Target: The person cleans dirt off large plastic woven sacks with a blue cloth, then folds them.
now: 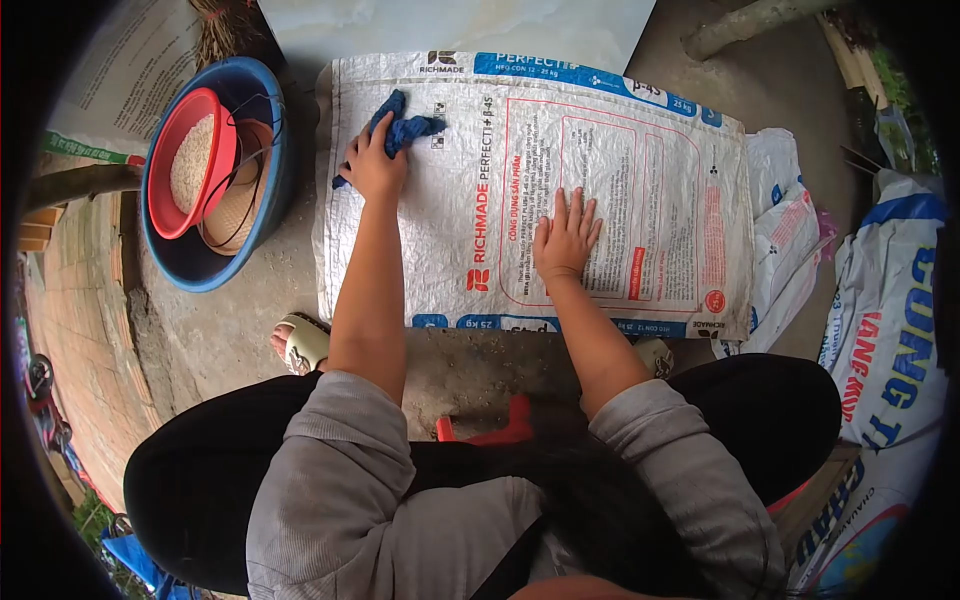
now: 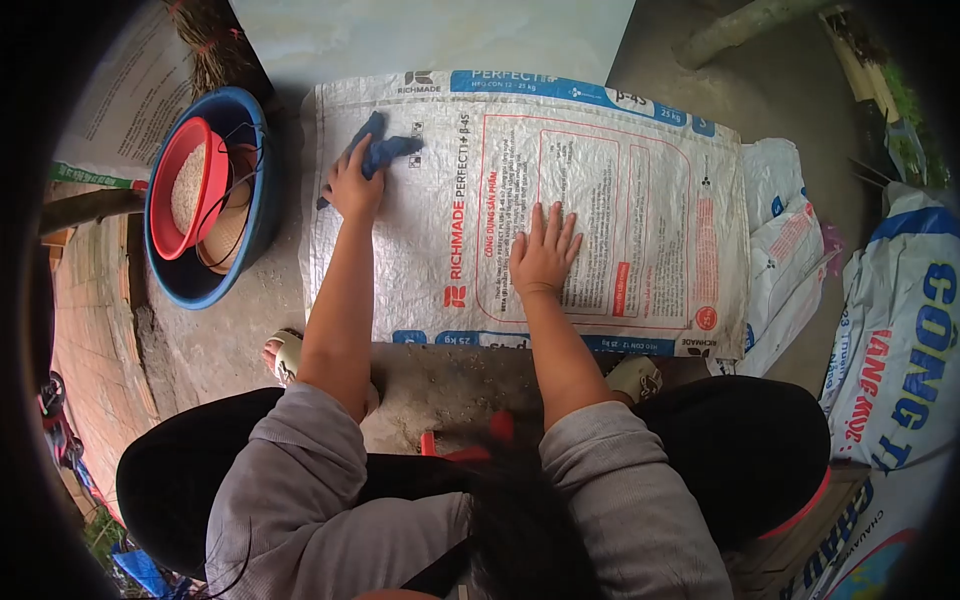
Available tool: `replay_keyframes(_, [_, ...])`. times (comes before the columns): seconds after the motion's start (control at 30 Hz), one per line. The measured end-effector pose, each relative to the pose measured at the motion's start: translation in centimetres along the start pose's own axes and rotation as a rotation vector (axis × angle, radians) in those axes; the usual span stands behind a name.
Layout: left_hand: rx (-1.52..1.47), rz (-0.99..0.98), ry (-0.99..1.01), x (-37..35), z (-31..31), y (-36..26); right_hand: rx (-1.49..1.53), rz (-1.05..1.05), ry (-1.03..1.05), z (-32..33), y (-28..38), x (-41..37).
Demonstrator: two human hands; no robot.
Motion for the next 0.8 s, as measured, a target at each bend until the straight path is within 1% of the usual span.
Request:
replay_keyframes(0.07, [-0.047, 0.027, -0.012, 0.3, -0.1, 0.4, -0.005, -0.003, -0.001, 0.1, 0.2, 0.0])
replay_keyframes(0.13, [-0.236, 0.243, -0.330, -0.5, 0.1, 0.3, -0.017, -0.008, 0.001, 0.1, 0.1, 0.1])
replay_keyframes(0.17, [-0.234, 0.181, -0.339, -1.3, -0.2, -1.2, -0.012, -0.007, 0.000, 0.0, 0.0, 0.1])
replay_keyframes(0.2, [-0.236, 0.061, -0.307, -2.1, 0.2, -3.9, -0.007, -0.004, 0.001, -0.1, 0.0, 0.1])
replay_keyframes(0.23, [-0.220, -0.082, -0.235, -3.1, -0.6, -6.3, -0.010, -0.001, 0.006, -0.1, 0.0, 0.0])
replay_keyframes(0.27, [-0.256, -0.190, -0.119, -4.3, -0.8, -9.7, 0.000, 0.009, -0.009, -0.2, 0.0, 0.1])
replay_keyframes(0.33, [-0.304, -0.470, 0.087, -7.2, -1.7, -15.5, 0.006, 0.017, -0.025, 0.3, 0.1, 0.1])
replay_keyframes(0.4, [-0.191, -0.856, 0.144, -11.3, -5.1, -18.7, -0.255, -0.062, 0.273, 0.7, 0.4, 0.3])
replay_keyframes(0.43, [-0.189, -0.852, 0.140, -11.4, -4.7, -18.9, -0.172, -0.024, 0.128, 0.3, 0.3, 0.1])
replay_keyframes(0.47, [-0.239, -0.762, 0.172, -11.3, -4.5, -18.9, -0.172, -0.019, 0.127, -0.5, -0.1, 0.1])
replay_keyframes(0.5, [-0.289, -0.673, 0.204, -11.1, -4.3, -18.9, -0.132, -0.005, 0.079, -0.7, -0.2, 0.1])
replay_keyframes(0.53, [-0.291, -0.673, 0.205, -10.7, -4.4, -18.3, -0.093, 0.005, 0.031, -0.5, -0.2, 0.1])
replay_keyframes(0.57, [-0.245, -0.724, 0.194, -9.6, -4.5, -17.1, -0.094, 0.001, 0.032, -0.5, -0.3, 0.1])
replay_keyframes(0.6, [-0.201, -0.777, 0.183, -8.6, -4.5, -15.8, -0.032, 0.004, 0.012, -0.1, 0.0, 0.1])
replay_keyframes(0.63, [-0.152, -0.681, 0.154, -7.3, -4.1, -14.1, 0.030, 0.007, -0.009, 0.2, 0.1, 0.0])
replay_keyframes(0.67, [-0.103, -0.584, 0.126, -5.9, -3.1, -12.3, 0.014, 0.004, -0.003, 0.0, -0.1, 0.0])
replay_keyframes(0.7, [-0.085, -0.447, 0.068, -4.5, -1.9, -10.1, 0.010, 0.001, 0.001, -0.1, -0.1, 0.0])
replay_keyframes(0.73, [-0.019, -0.355, -0.045, -3.4, -1.9, -7.0, 0.010, -0.001, 0.004, -0.2, -0.1, 0.1])
replay_keyframes(0.77, [0.045, -0.220, -0.045, -2.3, -0.6, -4.8, 0.014, -0.003, 0.002, -0.1, -0.1, 0.1])
replay_keyframes(0.8, [0.064, -0.114, -0.123, -1.4, 0.0, -2.2, 0.009, -0.005, 0.006, -0.1, 0.0, 0.1])
Point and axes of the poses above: each hand's wrist, its own x-axis towards the middle knuckle, its own z-axis out of the back of the hand, y = z × x, the point moved 3 cm from there along x, towards the middle knuckle, and after that the axes turned 12 degrees about -z, right-handed, at the moved point
